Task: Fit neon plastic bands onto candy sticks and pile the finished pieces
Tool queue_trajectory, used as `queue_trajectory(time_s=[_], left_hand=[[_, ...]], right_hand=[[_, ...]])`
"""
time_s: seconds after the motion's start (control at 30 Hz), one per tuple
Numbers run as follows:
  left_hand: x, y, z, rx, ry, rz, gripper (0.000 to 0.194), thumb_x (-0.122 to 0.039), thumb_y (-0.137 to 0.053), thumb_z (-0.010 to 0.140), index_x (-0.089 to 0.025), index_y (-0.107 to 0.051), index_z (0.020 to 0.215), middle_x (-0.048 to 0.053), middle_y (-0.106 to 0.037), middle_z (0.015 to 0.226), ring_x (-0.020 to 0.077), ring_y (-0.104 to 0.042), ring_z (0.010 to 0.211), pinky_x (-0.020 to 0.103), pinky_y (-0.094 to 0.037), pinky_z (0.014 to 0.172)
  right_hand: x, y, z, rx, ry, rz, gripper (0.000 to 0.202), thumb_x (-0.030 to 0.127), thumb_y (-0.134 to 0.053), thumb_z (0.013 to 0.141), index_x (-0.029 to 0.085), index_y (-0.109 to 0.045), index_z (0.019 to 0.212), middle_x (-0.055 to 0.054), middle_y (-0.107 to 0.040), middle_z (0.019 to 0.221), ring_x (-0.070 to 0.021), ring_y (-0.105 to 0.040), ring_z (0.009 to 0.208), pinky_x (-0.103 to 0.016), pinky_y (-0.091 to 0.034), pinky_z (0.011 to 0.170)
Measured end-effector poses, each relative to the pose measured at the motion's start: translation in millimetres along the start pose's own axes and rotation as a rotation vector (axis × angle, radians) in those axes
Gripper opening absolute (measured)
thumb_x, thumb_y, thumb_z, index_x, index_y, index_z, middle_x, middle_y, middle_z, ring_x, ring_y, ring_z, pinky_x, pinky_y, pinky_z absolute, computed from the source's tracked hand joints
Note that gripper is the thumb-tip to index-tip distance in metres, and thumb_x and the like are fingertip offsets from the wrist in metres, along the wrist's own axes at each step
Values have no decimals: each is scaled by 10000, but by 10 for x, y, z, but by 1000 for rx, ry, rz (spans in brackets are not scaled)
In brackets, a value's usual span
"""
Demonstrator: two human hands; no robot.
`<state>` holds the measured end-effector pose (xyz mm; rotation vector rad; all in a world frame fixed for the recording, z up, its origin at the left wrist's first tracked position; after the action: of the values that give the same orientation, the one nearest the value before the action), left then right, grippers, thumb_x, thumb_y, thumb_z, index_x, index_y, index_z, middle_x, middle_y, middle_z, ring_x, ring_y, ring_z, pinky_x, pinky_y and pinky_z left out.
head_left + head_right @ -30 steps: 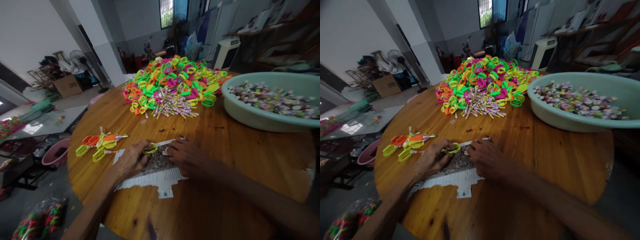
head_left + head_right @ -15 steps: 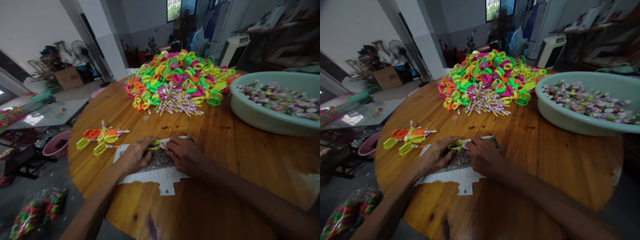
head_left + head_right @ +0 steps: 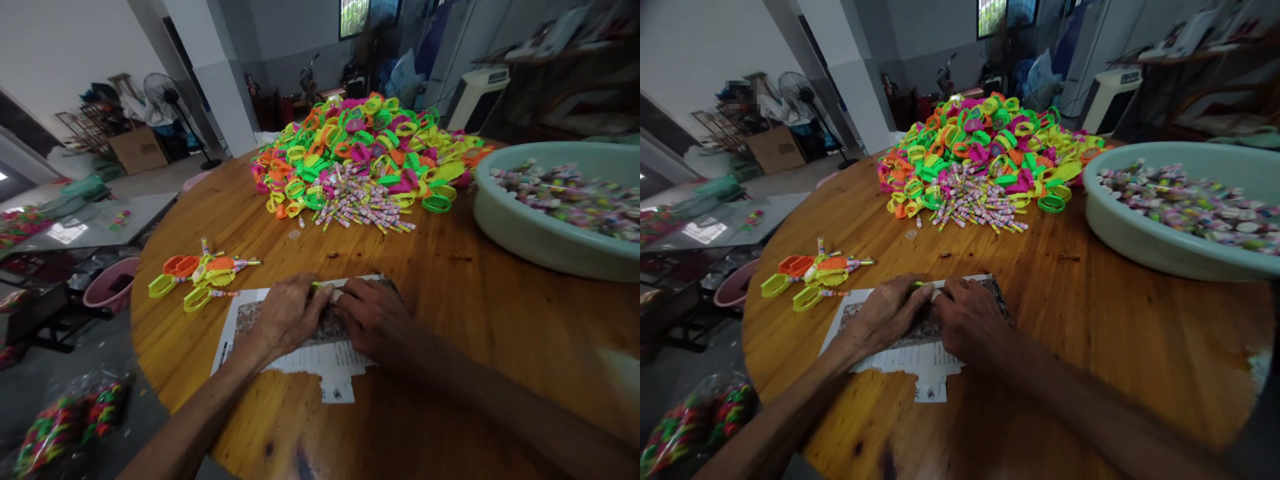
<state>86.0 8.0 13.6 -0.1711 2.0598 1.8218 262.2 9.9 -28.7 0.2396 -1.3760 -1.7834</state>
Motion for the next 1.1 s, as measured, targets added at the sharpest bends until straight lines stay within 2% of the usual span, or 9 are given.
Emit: queue_trajectory(time_s=[0.13, 0.43, 0.53, 0.73, 0.87, 0.93, 1.0, 1.07, 1.1], left_hand=[[-67, -95, 50, -50, 66, 101, 389, -489, -375, 999, -177, -578, 887, 90, -673, 864, 247, -632, 849, 362, -425, 754], [2, -52, 86, 49, 80, -88, 221, -354, -444, 976, -179, -579, 955, 87, -659, 995, 245, -591, 949, 379, -410, 840], [17, -78, 79, 47, 86, -90, 236, -368, -449, 971, -181, -571, 896, 91, -650, 977, 252, -578, 940, 376, -407, 812], [110, -108, 39, -28, 105, -110, 288, -436, -435, 977, -197, -576, 898, 59, -646, 886, 225, -594, 878, 347, -422, 787], [470, 135, 96, -55, 163, 69, 350, -457, -392, 990, -187, -615, 976, 94, -685, 962, 231, -635, 935, 343, -459, 836], [742, 355, 165, -91, 221, 291, 355, -446, -411, 981, -176, -641, 996, 122, -696, 996, 256, -639, 981, 367, -461, 879], [999, 579, 276, -138, 289, 474, 342, -425, -455, 959, -156, -667, 962, 151, -697, 1003, 291, -626, 1012, 408, -461, 907], [1173, 743, 447, -217, 268, 523, 318, -376, -474, 948, -144, -686, 998, 166, -691, 1049, 309, -601, 1061, 434, -455, 939], [1221, 787, 558, -245, 237, 518, 308, -340, -476, 945, -141, -690, 1042, 168, -688, 1083, 307, -591, 1085, 434, -452, 956]], right_hand=[[-39, -15, 19, -34, -9, 59, 226, 188, -477, 941, 165, -636, 781, -79, -608, 806, -200, -526, 743, -348, -323, 692], [16, -63, 81, 16, 19, 57, 170, 123, -495, 829, 161, -650, 770, -91, -614, 792, -217, -520, 707, -368, -309, 682], [27, -66, 71, 58, 15, 56, 154, 121, -505, 802, 169, -648, 772, -93, -623, 809, -227, -528, 718, -372, -307, 684], [-119, 86, 270, 188, -10, 251, 202, 264, -520, 923, 182, -635, 779, -48, -635, 778, -166, -536, 694, -326, -302, 639], [-402, -35, 720, 97, -12, 106, 209, 258, -489, 955, 169, -631, 830, -65, -643, 829, -176, -559, 789, -316, -357, 704], [-523, -179, 990, 63, 45, -24, 176, 227, -479, 948, 177, -648, 962, -88, -657, 969, -207, -571, 899, -332, -392, 768], [-606, -322, 1251, 34, 55, -78, 262, 202, -466, 947, 186, -626, 1154, -125, -622, 1209, -243, -554, 1052, -367, -408, 865], [-647, -443, 1493, 19, 52, -99, 335, 184, -437, 958, 188, -591, 1255, -146, -569, 1328, -261, -532, 1113, -400, -407, 925], [-658, -497, 1606, 19, 54, -107, 334, 181, -428, 962, 183, -599, 1248, -151, -578, 1313, -261, -538, 1095, -405, -412, 924]])
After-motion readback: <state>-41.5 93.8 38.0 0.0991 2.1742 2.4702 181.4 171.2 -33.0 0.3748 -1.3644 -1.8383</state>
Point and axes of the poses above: each hand's wrist, its own z-axis towards the middle knuckle, its own y-axis out of the back of the hand, x = y × z, the point moved 1 cm from there along z, towards the middle knuckle
